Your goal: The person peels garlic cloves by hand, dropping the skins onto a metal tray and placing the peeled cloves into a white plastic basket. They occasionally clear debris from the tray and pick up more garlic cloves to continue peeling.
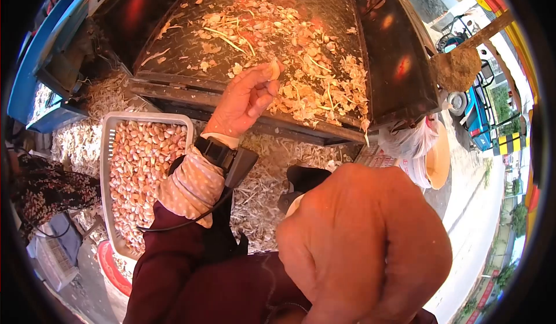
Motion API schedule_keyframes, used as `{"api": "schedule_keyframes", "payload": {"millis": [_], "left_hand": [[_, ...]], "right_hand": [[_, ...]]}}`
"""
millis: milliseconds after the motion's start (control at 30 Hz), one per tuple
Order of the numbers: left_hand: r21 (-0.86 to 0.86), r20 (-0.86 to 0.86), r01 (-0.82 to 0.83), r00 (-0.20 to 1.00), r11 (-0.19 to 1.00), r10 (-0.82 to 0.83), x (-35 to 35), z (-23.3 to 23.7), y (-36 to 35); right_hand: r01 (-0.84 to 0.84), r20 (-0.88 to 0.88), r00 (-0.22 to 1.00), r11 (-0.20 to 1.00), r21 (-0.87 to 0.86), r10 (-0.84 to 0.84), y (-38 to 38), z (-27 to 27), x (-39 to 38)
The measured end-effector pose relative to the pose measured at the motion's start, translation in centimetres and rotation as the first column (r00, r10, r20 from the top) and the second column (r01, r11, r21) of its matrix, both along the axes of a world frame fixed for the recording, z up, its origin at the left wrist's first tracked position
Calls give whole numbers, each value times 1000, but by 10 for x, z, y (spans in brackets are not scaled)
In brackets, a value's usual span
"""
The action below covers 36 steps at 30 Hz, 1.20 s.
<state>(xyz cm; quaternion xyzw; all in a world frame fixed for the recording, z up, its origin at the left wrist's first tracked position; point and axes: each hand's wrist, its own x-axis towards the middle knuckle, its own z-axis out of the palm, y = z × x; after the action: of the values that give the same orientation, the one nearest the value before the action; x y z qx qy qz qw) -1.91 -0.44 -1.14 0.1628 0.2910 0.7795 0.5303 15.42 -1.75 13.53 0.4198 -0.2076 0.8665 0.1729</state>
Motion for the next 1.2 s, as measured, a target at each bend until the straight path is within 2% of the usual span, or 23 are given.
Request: {"api": "schedule_keyframes", "payload": {"millis": [133, 200, 233, 267, 333, 400, 467, 500, 533, 567, 633, 667, 700, 733, 767, 800, 867, 900, 933, 1100, 1133, 1167, 1200], "left_hand": [[3, 8, 0, 1000, 1000, 0, 0, -2, 1], [-14, 12, -15, 1000, 1000, 15, 1, -1, 0], [-1, 18, -19, 1000, 1000, 19, 0, -3, 0], [10, 26, -25, 999, 1000, 24, -1, -4, -1], [-12, -3, -9, 1000, 1000, 9, -1, -4, -2], [-35, -36, 9, 999, 999, -10, 1, -3, -2], [-37, -51, 39, 998, 999, -41, 4, -4, -3], [-48, -79, 52, 995, 997, -55, 5, -4, -2], [-50, -82, 62, 994, 997, -66, 6, -2, -2], [-60, -82, 70, 994, 996, -74, 6, 0, -3], [-73, -72, 76, 994, 994, -81, 22, 18, -7], [-81, 160, -151, 974, 985, 162, 47, 35, -8], [-140, 371, -361, 844, 922, 387, 61, 46, -8], [-142, 371, -358, 845, 923, 385, 49, 35, -9], [-35, 145, -122, 981, 992, 126, 26, 15, -9], [8, -112, 144, 984, 990, -142, 12, 3, -9], [-70, -139, 76, 987, 995, -85, 16, 0, -7], [-98, -186, 97, 976, 990, -114, 15, 0, -7], [-126, -236, 115, 961, 985, -142, 14, 1, -6], [-154, -299, 86, 945, 984, -130, 30, 28, -9], [-167, -344, 71, 931, 983, -126, 34, 33, -11], [-170, -344, 77, 930, 982, -133, 38, 34, -12], [-163, -492, -14, 868, 987, -69, 42, 34, -14]], "right_hand": [[-18, -150, 989, 996, -83, 5, -25, -7, -16], [-213, -192, 954, 971, 106, 230, -23, -15, -23], [-158, -124, 982, 980, -118, 143, -37, -8, -19], [-158, -127, 982, 980, -120, 143, -35, -7, -20], [-86, 257, 965, 983, 164, 41, -19, -3, -27], [-111, 556, 813, 892, 439, -172, -4, 0, -34], [352, -58, 841, 463, 814, -538, -30, -42, -77], [357, -57, 837, 464, 811, -544, -31, -54, -76], [482, -297, 631, 62, 874, -717, -32, -62, -74], [472, -552, 384, -357, 806, -740, -32, -68, -73], [614, -458, 258, -222, 757, -851, 7, -62, -72], [537, -353, 305, -146, 831, -884, 34, -55, -58], [444, -132, 261, -3, 896, -956, 57, -57, -47], [483, -90, 143, -10, 876, -986, 83, -64, -43], [378, -206, 129, -144, 915, -970, 107, -64, -33], [379, -202, 126, -141, 914, -971, 116, -70, -30], [161, -43, 302, 7, 987, -952, 127, -86, -29], [99, 129, 379, 178, 979, -916, 130, -93, -31], [101, 131, 379, 181, 978, -916, 133, -99, -31], [92, 475, 331, 529, 844, -816, 144, -111, -29], [96, 477, 327, 531, 842, -816, 146, -110, -26], [98, 565, 377, 638, 763, -734, 148, -108, -22], [96, 639, 426, 734, 672, -641, 149, -107, -18]]}}
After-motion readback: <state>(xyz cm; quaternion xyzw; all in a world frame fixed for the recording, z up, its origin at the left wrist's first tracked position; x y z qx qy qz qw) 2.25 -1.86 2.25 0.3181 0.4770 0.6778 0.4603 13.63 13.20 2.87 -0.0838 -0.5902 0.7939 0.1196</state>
